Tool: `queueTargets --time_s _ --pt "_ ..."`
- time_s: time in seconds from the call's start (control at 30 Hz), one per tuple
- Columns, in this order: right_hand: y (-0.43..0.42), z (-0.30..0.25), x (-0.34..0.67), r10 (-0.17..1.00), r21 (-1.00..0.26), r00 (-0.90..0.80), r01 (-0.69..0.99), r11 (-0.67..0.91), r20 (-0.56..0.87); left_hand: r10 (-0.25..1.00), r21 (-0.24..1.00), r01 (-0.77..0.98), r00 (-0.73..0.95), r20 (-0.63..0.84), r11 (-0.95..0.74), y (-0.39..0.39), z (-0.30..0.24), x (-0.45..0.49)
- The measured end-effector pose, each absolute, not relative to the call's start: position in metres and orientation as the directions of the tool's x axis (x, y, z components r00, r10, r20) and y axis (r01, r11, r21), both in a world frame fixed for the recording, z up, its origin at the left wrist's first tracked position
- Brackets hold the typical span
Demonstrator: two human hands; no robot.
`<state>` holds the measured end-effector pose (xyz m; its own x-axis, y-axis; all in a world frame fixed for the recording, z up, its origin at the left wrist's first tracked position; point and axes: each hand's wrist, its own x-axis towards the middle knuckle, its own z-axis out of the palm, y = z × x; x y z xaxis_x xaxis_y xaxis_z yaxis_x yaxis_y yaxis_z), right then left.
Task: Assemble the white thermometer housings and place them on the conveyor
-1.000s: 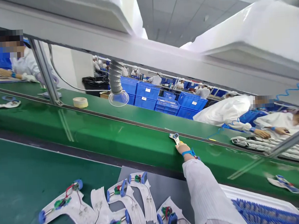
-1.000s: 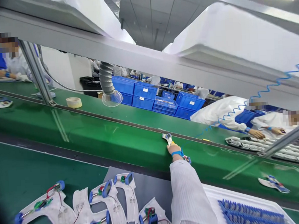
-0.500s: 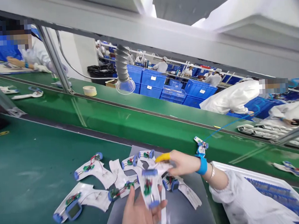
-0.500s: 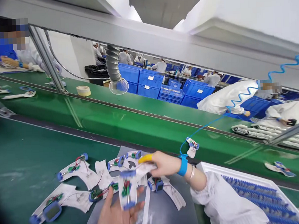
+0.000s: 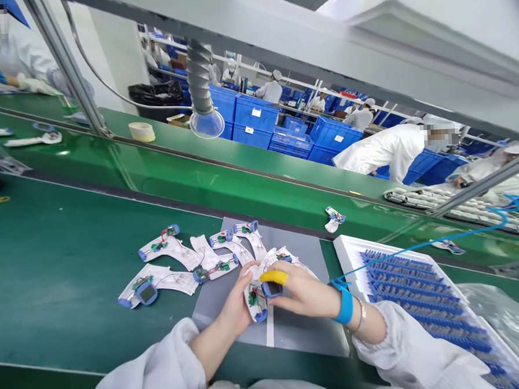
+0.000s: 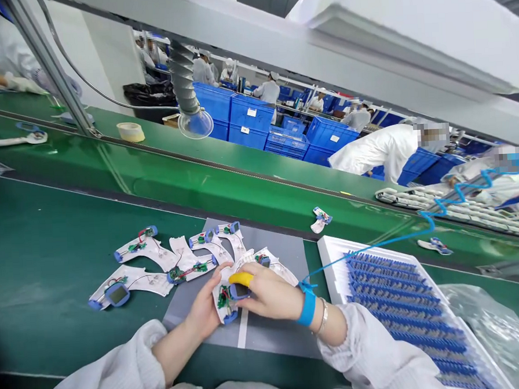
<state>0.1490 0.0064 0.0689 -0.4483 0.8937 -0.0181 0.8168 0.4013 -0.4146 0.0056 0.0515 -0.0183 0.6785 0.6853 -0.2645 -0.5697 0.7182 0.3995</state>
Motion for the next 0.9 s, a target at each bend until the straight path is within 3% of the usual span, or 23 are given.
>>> queueTargets --time_s 0.07,0.13,0.2,0.27,0.4,0.53,0.63,0.9 --pt "0.002 0.071 0.15 0.897 -0.393 -0.443 0.825 0.407 0.001 0.662 0.532 -0.491 0.725 -0.189 0.69 0.049 -0.023 0.004" --pt "-0.001 0.073 0.15 0.892 -0.379 -0.452 0.824 0.421 0.008 0.523 0.605 -0.365 0.846 -0.101 0.707 0.047 -0.028 0.001" --pt "-0.003 0.073 0.15 0.877 -0.386 -0.481 0.809 0.444 0.002 0.314 0.604 -0.236 0.949 -0.025 0.761 0.045 -0.033 -0.001" --pt "-0.006 0.073 0.149 0.862 -0.397 -0.506 0.787 0.472 0.022 0.189 0.575 -0.164 0.982 0.017 0.801 0.044 -0.036 -0.002" --pt "-0.011 0.068 0.149 0.859 -0.365 -0.456 0.777 0.512 0.234 0.243 0.539 -0.219 0.97 0.027 0.813 0.044 -0.038 -0.003" --pt "-0.017 0.058 0.152 0.785 -0.241 -0.479 0.77 0.591 0.394 0.309 0.504 -0.276 0.951 0.018 0.819 0.046 -0.038 -0.001" --pt "-0.018 0.055 0.152 0.768 -0.181 -0.499 0.779 0.601 0.403 0.333 0.498 -0.289 0.943 0.0 0.818 0.046 -0.038 0.0" --pt "-0.02 0.051 0.154 0.756 -0.168 -0.483 0.784 0.598 0.441 0.348 0.499 -0.267 0.935 -0.074 0.825 0.045 -0.035 -0.001"
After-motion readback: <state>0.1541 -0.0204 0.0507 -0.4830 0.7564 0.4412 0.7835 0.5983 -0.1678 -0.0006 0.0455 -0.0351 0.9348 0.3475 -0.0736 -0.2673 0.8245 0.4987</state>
